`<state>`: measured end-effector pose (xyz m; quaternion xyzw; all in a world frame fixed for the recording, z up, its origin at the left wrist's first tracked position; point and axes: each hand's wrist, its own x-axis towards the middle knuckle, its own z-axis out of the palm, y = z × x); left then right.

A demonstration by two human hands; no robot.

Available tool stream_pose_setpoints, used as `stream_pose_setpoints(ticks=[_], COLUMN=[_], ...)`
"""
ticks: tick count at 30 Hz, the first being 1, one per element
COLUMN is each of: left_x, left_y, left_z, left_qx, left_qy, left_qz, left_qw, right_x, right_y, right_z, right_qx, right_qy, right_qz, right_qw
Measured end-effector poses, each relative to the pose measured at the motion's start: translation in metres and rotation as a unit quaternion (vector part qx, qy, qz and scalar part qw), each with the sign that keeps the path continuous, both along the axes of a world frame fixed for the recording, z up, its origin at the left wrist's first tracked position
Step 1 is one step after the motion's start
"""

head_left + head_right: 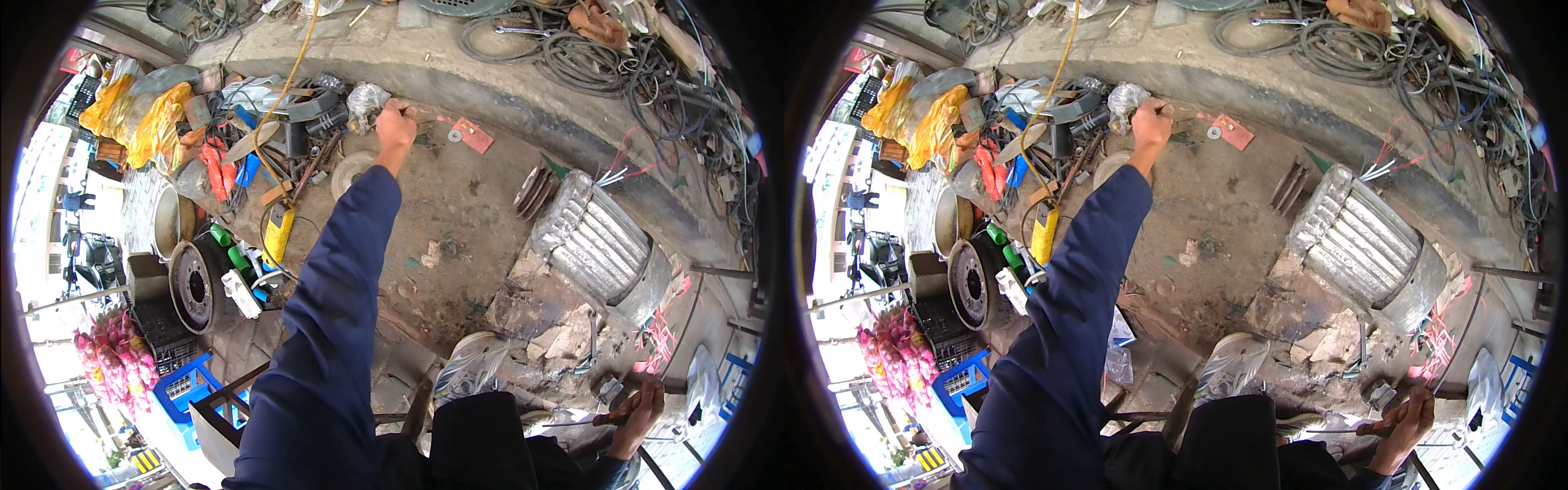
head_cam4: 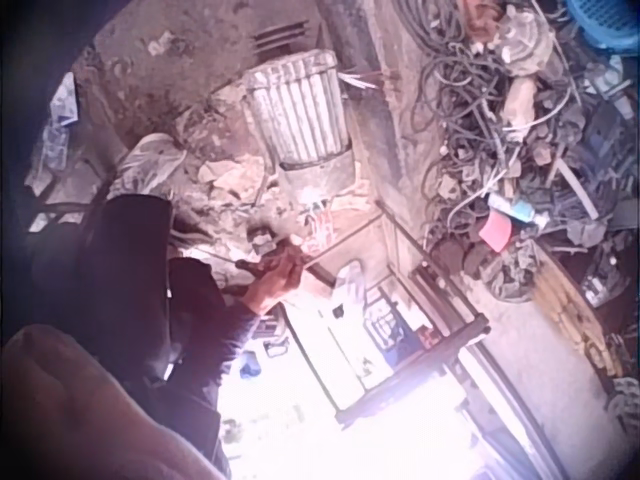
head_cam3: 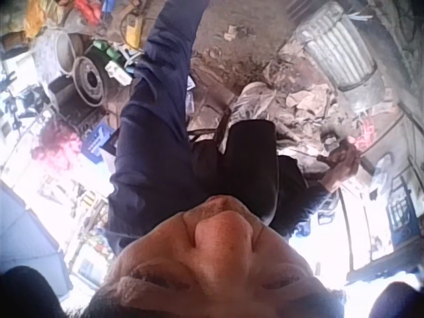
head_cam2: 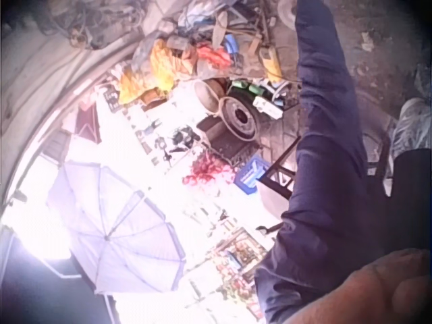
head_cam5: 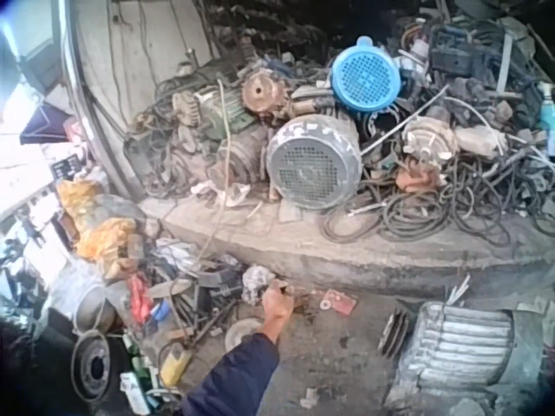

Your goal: The person uses a screwdriver to loosen and tighten screws on an electric motor, then wraps aluminum foil around the motor's terminal box. The person repeatedly adjusts the motor's position and continues to manipulate the screws and foil.

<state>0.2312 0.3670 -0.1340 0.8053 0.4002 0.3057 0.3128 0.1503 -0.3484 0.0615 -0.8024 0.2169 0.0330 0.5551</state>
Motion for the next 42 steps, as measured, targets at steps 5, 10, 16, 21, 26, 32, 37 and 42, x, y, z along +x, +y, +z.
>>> stream_pose_setpoints(ticks=[5, 10, 16, 21, 26, 32, 37, 42], left_x=[-0.020, -0.009, 0.015, 0.023, 0.024, 0.009, -0.060, -0.147], left_y=[0.011, 0.003, -0.005, -0.007, -0.016, -0.031, -0.104, -0.247], left_z=[0.000, -0.005, -0.011, -0.004, 0.007, 0.025, 0.046, 0.047], left_qx=[-0.039, 0.004, 0.090, 0.102, 0.158, 0.144, -0.036, -0.348], left_qy=[-0.022, 0.026, 0.225, 0.290, 0.317, 0.103, -0.027, -0.042], left_qz=[-0.045, -0.117, -0.138, -0.137, -0.172, -0.099, -0.104, -0.191], left_qw=[0.998, 0.993, 0.960, 0.942, 0.919, 0.979, 0.994, 0.917], right_x=[0.003, 0.007, 0.008, 0.005, 0.005, 0.004, -0.003, -0.015], right_y=[0.020, 0.036, 0.038, 0.042, 0.046, 0.039, 0.048, 0.084], right_z=[0.008, 0.012, 0.007, 0.011, 0.015, 0.018, 0.022, 0.023], right_qx=[-0.003, -0.010, 0.007, 0.002, 0.007, 0.001, 0.027, -0.047], right_qy=[0.013, 0.018, 0.026, 0.026, 0.024, 0.012, 0.016, 0.061], right_qz=[0.019, 0.049, 0.047, 0.062, 0.062, 0.040, 0.090, 0.243], right_qw=[1.000, 0.999, 0.999, 0.998, 0.998, 0.999, 0.995, 0.967])
